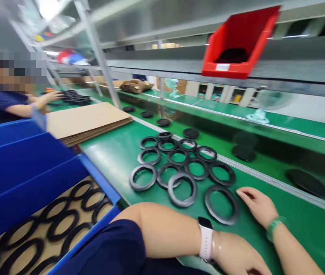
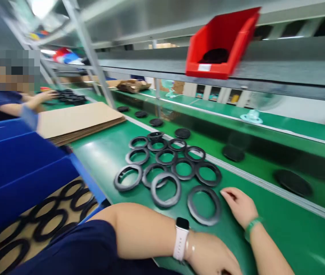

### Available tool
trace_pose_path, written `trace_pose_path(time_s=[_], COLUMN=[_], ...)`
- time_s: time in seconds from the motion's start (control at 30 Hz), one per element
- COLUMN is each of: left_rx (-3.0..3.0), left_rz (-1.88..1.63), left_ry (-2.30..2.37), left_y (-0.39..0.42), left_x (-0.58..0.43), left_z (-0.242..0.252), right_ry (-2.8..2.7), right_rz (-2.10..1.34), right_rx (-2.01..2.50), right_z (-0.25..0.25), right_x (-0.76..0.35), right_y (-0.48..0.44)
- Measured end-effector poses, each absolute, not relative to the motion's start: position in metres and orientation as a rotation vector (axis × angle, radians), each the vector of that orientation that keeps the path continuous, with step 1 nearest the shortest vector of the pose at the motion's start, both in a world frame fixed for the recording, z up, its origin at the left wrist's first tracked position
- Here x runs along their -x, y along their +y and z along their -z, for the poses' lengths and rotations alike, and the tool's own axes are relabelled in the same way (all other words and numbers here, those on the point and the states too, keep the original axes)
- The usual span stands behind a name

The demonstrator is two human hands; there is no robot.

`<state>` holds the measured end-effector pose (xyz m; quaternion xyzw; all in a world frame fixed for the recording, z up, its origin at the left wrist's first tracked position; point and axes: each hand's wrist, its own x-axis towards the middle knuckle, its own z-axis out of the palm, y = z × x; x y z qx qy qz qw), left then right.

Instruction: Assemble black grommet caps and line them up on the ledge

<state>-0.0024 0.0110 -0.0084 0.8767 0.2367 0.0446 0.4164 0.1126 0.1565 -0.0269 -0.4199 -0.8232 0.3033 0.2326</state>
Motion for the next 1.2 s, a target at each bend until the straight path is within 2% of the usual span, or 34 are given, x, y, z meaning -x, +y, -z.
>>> trace_pose_path(time_s=[0.1,0.2,1.2], left_rx=[-2.139,-2.137,-2.232], left_rz=[-0.424,-0.528,-0.489], left_ry=[0.576,0.602,0.613], left_y=[0.002,-0.003,-0.004], left_x=[0.005,0.013,0.011], left_z=[0.014,0.014,-0.002], right_ry=[-2.260,-2.264,-2.133], right_rz=[-0.795,-0.739,-1.041], right_rx=[1.073,1.072,1.039], right_z=[0.020,0.021,0.024], right_x=[-0.103,-0.101,-0.113], right_y=[0.146,0.148,0.158])
